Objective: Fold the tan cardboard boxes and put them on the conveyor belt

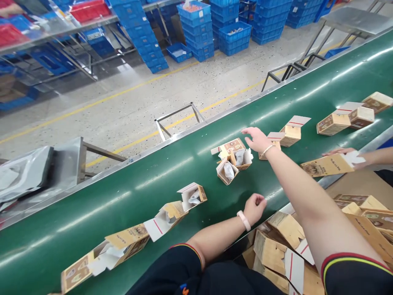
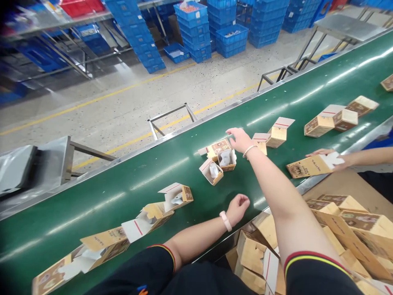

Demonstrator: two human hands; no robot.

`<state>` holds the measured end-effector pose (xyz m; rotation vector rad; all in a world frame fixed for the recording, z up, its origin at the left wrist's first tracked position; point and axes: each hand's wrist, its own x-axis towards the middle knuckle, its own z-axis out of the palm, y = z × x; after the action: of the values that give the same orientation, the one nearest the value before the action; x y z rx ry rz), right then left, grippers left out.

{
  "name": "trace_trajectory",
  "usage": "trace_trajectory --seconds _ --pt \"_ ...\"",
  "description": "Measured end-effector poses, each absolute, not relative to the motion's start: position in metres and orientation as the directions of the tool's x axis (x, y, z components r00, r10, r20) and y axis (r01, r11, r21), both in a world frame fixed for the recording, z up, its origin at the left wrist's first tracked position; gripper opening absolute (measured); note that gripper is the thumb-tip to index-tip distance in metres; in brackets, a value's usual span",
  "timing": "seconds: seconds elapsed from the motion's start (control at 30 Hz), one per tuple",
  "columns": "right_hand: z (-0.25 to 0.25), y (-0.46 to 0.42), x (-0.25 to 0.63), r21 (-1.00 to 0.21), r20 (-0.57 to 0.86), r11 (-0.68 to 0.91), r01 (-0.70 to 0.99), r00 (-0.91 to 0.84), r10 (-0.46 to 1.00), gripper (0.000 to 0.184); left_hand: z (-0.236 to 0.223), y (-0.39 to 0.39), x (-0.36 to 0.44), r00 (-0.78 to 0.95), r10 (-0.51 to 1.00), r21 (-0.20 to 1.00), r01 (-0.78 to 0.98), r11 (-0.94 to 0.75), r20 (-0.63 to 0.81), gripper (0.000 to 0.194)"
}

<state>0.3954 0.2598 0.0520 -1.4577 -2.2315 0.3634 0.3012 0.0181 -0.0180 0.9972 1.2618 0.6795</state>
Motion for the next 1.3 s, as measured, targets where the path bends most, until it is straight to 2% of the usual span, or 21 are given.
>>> trace_trajectory --seconds 0.03,0.1,0.23,0.3,0.37,0.43,0.53,0.67,0.73,0.8,0.83,0.9,0.97,1.0,1.13,1.23,1.3 --pt "0.053 0.275 0.389 -0.428 0.107 0.455 0.781 -0.456 0.884 0.041 -0.016 0.006 0.293 0.241 0.848 0.882 0.134 0.453 -0.472 0.005" --pt "0.05 0.301 0.379 -0.398 -0.081 0.488 0.777 -0.559 0.825 0.052 -0.011 -0.008 0.278 0.286 0.822 0.87 0.169 0.463 -0.493 0.004" --pt "0.029 0.333 0.362 -0.352 -0.261 0.482 0.802 -0.579 0.772 0.07 -0.001 -0.014 0.26 0.319 0.786 0.848 0.168 0.503 -0.53 0.007" --pt "0.019 0.338 0.351 -0.292 -0.335 0.507 0.811 -0.583 0.74 0.062 0.001 -0.013 0.257 0.314 0.774 0.835 0.162 0.526 -0.549 0.007" --pt "0.014 0.336 0.339 -0.23 -0.362 0.513 0.827 -0.562 0.744 0.046 0.003 -0.011 0.256 0.314 0.772 0.832 0.151 0.534 -0.553 0.007" --pt "0.016 0.33 0.332 -0.218 -0.336 0.48 0.85 -0.527 0.78 0.039 0.006 -0.009 0.256 0.323 0.771 0.834 0.141 0.534 -0.549 0.008" --pt "0.042 0.321 0.337 -0.291 -0.266 0.429 0.855 -0.503 0.822 0.049 0.015 -0.009 0.249 0.334 0.775 0.841 0.14 0.523 -0.537 0.009" --pt "0.11 0.297 0.363 -0.551 -0.039 0.395 0.736 -0.495 0.868 0.071 0.03 -0.012 0.226 0.347 0.832 0.901 0.156 0.404 -0.433 0.008" --pt "0.148 0.271 0.372 -0.692 0.1 0.39 0.608 -0.454 0.885 0.08 0.039 -0.011 0.211 0.321 0.905 0.96 0.118 0.253 -0.278 0.01" --pt "0.177 0.236 0.373 -0.772 0.197 0.414 0.482 -0.438 0.877 0.083 0.05 -0.003 0.195 0.212 0.977 0.998 0.071 -0.003 -0.012 0.019" --pt "0.186 0.217 0.369 -0.796 0.221 0.426 0.43 -0.448 0.866 0.083 0.056 0.005 0.186 0.13 0.981 0.985 0.078 -0.157 0.146 0.028" --pt "0.193 0.179 0.358 -0.829 0.239 0.437 0.349 -0.485 0.841 0.085 0.071 0.028 0.168 -0.004 0.899 0.884 0.181 -0.43 0.438 0.048" --pt "0.182 0.146 0.346 -0.832 0.26 0.458 0.313 -0.508 0.821 0.088 0.087 0.057 0.151 0.013 0.789 0.745 0.32 -0.586 0.615 0.063" --pt "0.171 0.132 0.34 -0.818 0.282 0.478 0.32 -0.501 0.818 0.088 0.093 0.071 0.143 0.079 0.757 0.687 0.366 -0.628 0.649 0.066" --pt "0.107 0.079 0.322 -0.687 0.395 0.546 0.48 -0.384 0.835 0.088 0.098 0.101 0.124 0.356 0.673 0.523 0.434 -0.734 0.648 0.057" --pt "0.073 0.038 0.314 -0.628 0.441 0.535 0.565 -0.308 0.843 0.085 0.084 0.086 0.116 0.452 0.621 0.466 0.415 -0.782 0.64 0.051" --pt "0.069 0.007 0.312 -0.601 0.477 0.548 0.582 -0.288 0.83 0.08 0.074 0.062 0.112 0.459 0.569 0.434 0.372 -0.82 0.682 0.05"
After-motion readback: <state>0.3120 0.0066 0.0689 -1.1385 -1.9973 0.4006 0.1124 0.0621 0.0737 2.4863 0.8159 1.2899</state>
